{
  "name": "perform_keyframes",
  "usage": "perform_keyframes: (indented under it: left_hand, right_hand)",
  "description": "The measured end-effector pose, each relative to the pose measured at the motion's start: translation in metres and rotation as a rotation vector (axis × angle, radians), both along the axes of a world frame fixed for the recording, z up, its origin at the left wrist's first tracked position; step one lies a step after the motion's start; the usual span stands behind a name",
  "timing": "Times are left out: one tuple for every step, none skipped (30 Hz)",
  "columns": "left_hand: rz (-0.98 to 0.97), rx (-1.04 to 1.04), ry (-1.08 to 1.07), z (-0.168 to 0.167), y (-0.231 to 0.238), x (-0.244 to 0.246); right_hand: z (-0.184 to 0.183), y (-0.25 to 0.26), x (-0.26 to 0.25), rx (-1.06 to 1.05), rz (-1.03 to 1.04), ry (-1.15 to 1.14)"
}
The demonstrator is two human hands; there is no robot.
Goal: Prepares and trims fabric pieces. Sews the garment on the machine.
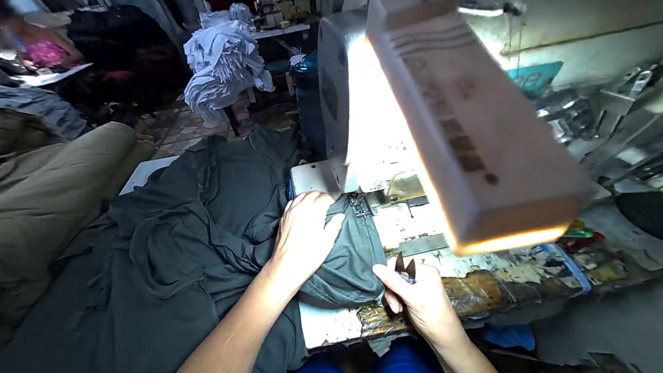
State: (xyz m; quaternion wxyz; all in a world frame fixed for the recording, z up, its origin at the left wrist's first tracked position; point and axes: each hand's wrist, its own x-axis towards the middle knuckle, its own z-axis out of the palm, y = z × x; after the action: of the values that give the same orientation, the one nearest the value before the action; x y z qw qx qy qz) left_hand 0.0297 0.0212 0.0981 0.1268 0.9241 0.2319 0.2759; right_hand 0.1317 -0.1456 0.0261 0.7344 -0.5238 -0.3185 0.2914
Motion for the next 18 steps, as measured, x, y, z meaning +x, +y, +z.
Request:
perform_keyframes:
  left_hand:
    - [-0.001, -0.005, -0.007, 0.0, 0.0, 0.0]
    - [-0.001, -0.012, -0.009, 0.0, 0.0, 0.0]
    - [0.001, -0.021, -0.008, 0.001, 0.001, 0.0]
    - [0.003, -0.031, -0.007, 0.001, 0.001, 0.001]
    - [0.003, -0.037, -0.007, 0.001, 0.001, 0.001]
    - [-0.001, -0.043, -0.008, 0.002, 0.001, 0.0]
    - [-0.007, -0.056, -0.005, 0.004, 0.001, -0.001]
    - [-0.014, -0.066, 0.0, 0.005, 0.001, -0.003]
    - [-0.017, -0.075, 0.013, 0.007, -0.001, -0.005]
    - [-0.016, -0.085, 0.031, 0.009, -0.002, -0.005]
    - [-0.013, -0.088, 0.048, 0.009, -0.004, -0.006]
    - [-0.008, -0.082, 0.057, 0.009, -0.005, -0.005]
    - [-0.003, -0.074, 0.057, 0.008, -0.006, -0.004]
    - [0.0, -0.068, 0.053, 0.008, -0.006, -0.004]
    - [0.002, -0.062, 0.05, 0.007, -0.006, -0.003]
    - [0.001, -0.052, 0.045, 0.007, -0.005, -0.003]
    - [0.001, -0.04, 0.037, 0.006, -0.005, -0.003]
    - [0.001, -0.026, 0.031, 0.005, -0.005, -0.003]
  right_hand:
    - [0.0, 0.0, 0.0, 0.003, -0.005, -0.002]
    - [0.0, 0.001, 0.0, 0.005, -0.01, -0.004]
    - [0.0, 0.002, 0.0, 0.004, -0.017, 0.0]
    - [0.001, 0.002, 0.001, 0.001, -0.024, 0.003]
    - [0.001, 0.003, 0.0, -0.001, -0.031, -0.002]
    - [0.001, 0.003, 0.0, 0.002, -0.028, -0.004]
    - [0.0, 0.003, 0.0, 0.005, -0.016, -0.004]
    - [0.0, 0.002, -0.001, -0.004, 0.006, -0.004]
    - [0.001, 0.0, -0.002, -0.027, 0.028, -0.004]
    - [0.001, -0.001, -0.002, -0.049, 0.053, -0.001]
    - [0.002, -0.003, -0.002, -0.061, 0.076, 0.004]
    - [0.003, -0.005, -0.002, -0.063, 0.089, 0.002]
    - [0.004, -0.007, -0.003, -0.053, 0.094, -0.002]
    - [0.005, -0.009, -0.003, -0.034, 0.097, -0.006]
    - [0.006, -0.01, -0.003, -0.017, 0.1, -0.01]
    - [0.006, -0.01, -0.003, -0.007, 0.101, -0.012]
    - [0.005, -0.009, -0.004, 0.004, 0.103, -0.01]
    - [0.004, -0.009, -0.004, 0.016, 0.103, 0.001]
